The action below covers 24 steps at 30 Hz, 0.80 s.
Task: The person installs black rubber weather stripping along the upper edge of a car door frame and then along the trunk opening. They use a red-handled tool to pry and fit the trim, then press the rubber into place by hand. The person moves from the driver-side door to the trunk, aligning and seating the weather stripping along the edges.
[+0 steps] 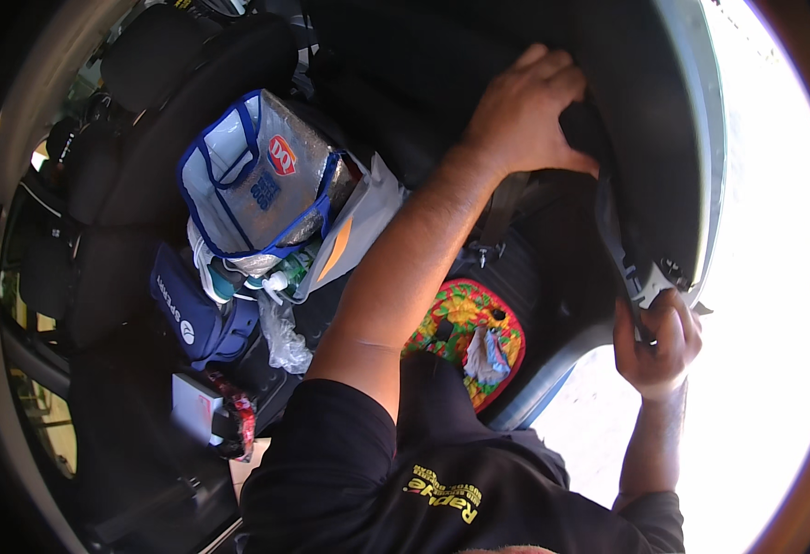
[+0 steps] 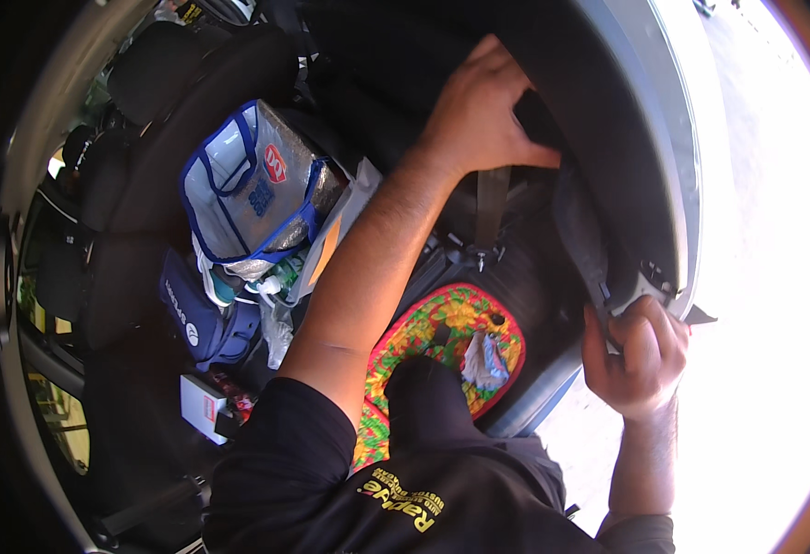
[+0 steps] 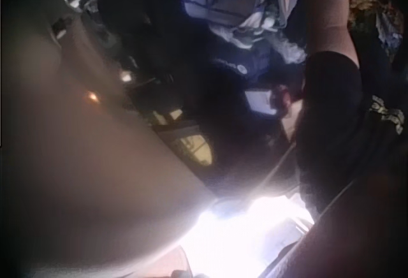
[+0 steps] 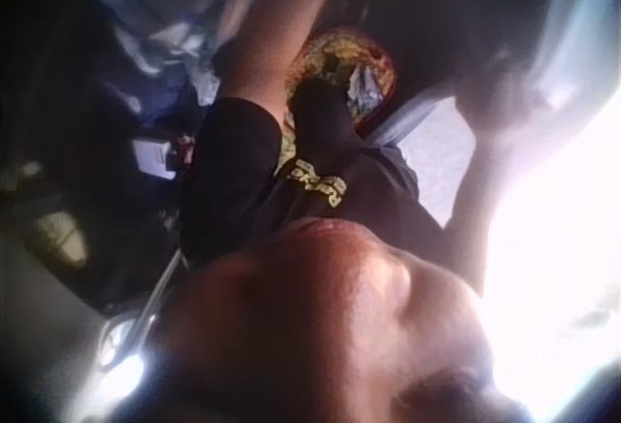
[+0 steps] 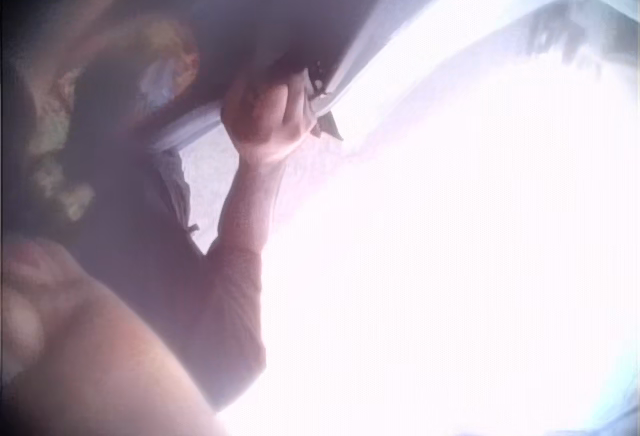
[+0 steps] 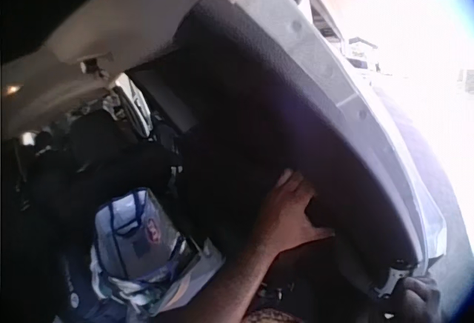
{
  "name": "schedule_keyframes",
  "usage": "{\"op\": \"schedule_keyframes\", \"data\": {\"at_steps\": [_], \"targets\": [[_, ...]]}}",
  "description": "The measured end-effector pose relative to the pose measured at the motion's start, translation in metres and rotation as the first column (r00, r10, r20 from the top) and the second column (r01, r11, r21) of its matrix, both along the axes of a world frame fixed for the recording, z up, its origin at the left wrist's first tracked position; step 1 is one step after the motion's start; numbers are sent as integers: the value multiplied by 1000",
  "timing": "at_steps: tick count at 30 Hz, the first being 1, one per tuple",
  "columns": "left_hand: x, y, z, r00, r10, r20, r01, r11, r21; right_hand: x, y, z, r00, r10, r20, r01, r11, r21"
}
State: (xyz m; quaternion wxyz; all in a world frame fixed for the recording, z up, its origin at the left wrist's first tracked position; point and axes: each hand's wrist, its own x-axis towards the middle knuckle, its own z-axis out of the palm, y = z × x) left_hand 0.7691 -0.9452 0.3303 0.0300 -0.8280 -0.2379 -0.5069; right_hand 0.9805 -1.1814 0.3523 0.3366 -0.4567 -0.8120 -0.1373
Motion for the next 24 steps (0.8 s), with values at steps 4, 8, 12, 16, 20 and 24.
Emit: {"op": "schedule_keyframes", "data": {"at_steps": [4, 8, 12, 16, 20, 24], "targets": [[3, -1, -28, 988, 34, 151, -40, 998, 39, -1, 3, -3, 998, 13, -56, -14, 999, -32], [3, -41, -62, 848, 221, 481, -192, 975, -110, -1, 8, -7, 995, 20, -103, -24, 999, -43], [25, -100, -82, 752, 182, 633, 115, 910, -398, 2, 11, -11, 985, -30, -169, 23, 999, -43], [63, -145, -78, 596, -90, 798, 666, 611, -428, 3, 12, -23, 977, -54, -204, 69, 995, 68], [76, -185, -87, 695, -153, 702, 695, 394, -602, 8, 7, -25, 979, -122, -161, 145, 980, 139], [74, -203, -122, 821, -208, 532, 570, 255, -781, 27, -11, -25, 969, -216, -119, 227, 969, 93]]}}
